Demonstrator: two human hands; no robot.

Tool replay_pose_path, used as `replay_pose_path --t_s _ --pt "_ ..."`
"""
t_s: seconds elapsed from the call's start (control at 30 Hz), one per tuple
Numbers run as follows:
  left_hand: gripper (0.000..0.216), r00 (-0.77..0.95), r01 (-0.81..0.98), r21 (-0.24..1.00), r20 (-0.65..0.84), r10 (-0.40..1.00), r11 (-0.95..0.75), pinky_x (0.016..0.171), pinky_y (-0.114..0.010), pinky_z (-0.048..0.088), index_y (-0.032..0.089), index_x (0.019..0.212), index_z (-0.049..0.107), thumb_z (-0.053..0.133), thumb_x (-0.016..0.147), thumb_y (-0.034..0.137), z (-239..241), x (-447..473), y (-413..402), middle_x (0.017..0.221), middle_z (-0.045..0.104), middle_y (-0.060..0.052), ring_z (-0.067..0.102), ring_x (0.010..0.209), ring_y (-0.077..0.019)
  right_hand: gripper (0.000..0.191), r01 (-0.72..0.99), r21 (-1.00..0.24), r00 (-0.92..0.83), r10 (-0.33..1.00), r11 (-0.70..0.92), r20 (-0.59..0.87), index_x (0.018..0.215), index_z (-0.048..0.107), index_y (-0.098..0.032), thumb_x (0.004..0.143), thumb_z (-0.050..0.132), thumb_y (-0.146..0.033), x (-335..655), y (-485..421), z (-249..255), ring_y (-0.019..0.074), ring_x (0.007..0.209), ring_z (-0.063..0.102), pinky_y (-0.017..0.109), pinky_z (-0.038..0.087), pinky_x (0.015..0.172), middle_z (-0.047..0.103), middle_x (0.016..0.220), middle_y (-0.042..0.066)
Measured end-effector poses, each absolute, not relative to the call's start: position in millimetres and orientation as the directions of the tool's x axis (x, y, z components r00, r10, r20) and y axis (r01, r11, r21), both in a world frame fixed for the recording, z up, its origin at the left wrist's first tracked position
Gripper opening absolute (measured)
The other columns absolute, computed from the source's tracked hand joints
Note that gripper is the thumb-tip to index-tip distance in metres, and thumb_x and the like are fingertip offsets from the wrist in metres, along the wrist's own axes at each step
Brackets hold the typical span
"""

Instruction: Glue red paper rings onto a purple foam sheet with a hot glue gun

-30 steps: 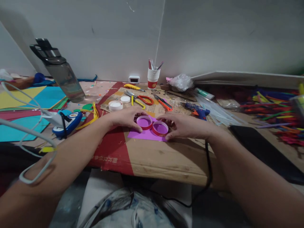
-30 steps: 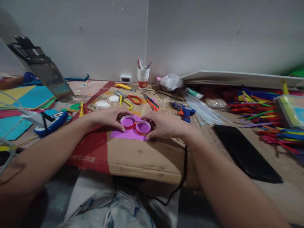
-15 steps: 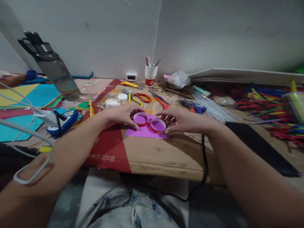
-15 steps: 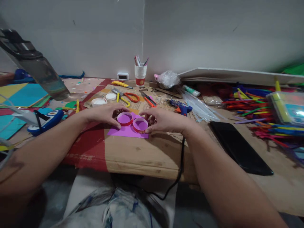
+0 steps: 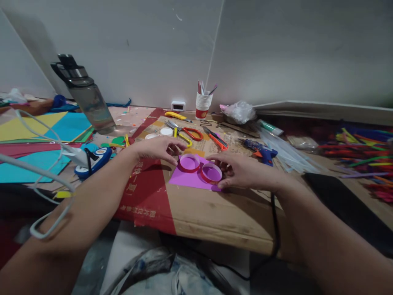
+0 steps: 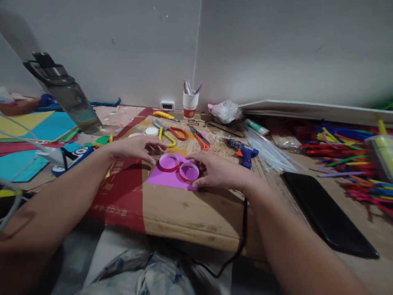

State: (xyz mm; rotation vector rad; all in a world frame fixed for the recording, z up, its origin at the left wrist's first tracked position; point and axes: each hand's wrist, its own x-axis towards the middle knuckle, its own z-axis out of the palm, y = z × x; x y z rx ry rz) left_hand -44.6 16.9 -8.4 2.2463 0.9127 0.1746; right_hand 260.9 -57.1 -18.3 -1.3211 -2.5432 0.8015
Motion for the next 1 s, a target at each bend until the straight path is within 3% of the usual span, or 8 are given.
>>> replay_pose_path --t_s 0.2,0.37,0.67,1.0 --pt "0.065 0.76 0.54 0.676 -0.135 0.636 -0.502 0.085 -0.029 0.05 0.02 0.13 0.067 0.086 0.07 0.035 -22 -48 21 0.121 0.072 -0.01 0.067 0.105 -0.021 0.083 0.707 -0.54 -0.593 0.799 0.457 -0.098 0.145 0.055 -0.024 0.073 0.083 -0.053 261 -55 -26 0.0295 0.119 0.063 0.043 0.05 0.099 0.064 0.138 0.011" --pt "0.059 0.775 0.533 0.636 -0.102 0.623 -0.558 0.097 -0.035 0.049 0.021 0.123 0.07 0.087 0.069 0.04 -28 -44 17 0.126 0.07 -0.009 0.064 0.114 -0.0243 0.081 0.727 -0.516 -0.582 0.805 0.453 -0.114 0.145 0.056 -0.025 0.074 0.082 -0.055 261 -56 -28 0.0315 0.127 0.059 0.045 0.046 0.107 0.062 0.141 0.011" --pt "0.076 0.714 0.576 0.641 -0.091 0.695 -0.508 0.105 -0.039 0.047 0.023 0.134 0.062 0.091 0.066 0.04 -25 -34 -3 0.137 0.063 -0.009 0.06 0.123 -0.0267 0.068 0.725 -0.559 -0.573 0.802 0.402 -0.167 0.138 0.061 -0.032 0.077 0.079 -0.057 261 -59 -30 0.0274 0.115 0.06 0.042 0.047 0.101 0.062 0.128 0.007" --pt "0.065 0.755 0.52 0.666 -0.065 0.653 -0.535 0.109 -0.043 0.044 0.021 0.124 0.064 0.09 0.067 0.038 -27 -29 -8 0.131 0.063 -0.009 0.058 0.124 -0.0272 0.068 0.72 -0.583 -0.573 0.797 0.377 -0.192 0.138 0.06 -0.033 0.079 0.077 -0.06 261 -63 -28 0.0278 0.12 0.057 0.043 0.045 0.105 0.06 0.128 0.007"
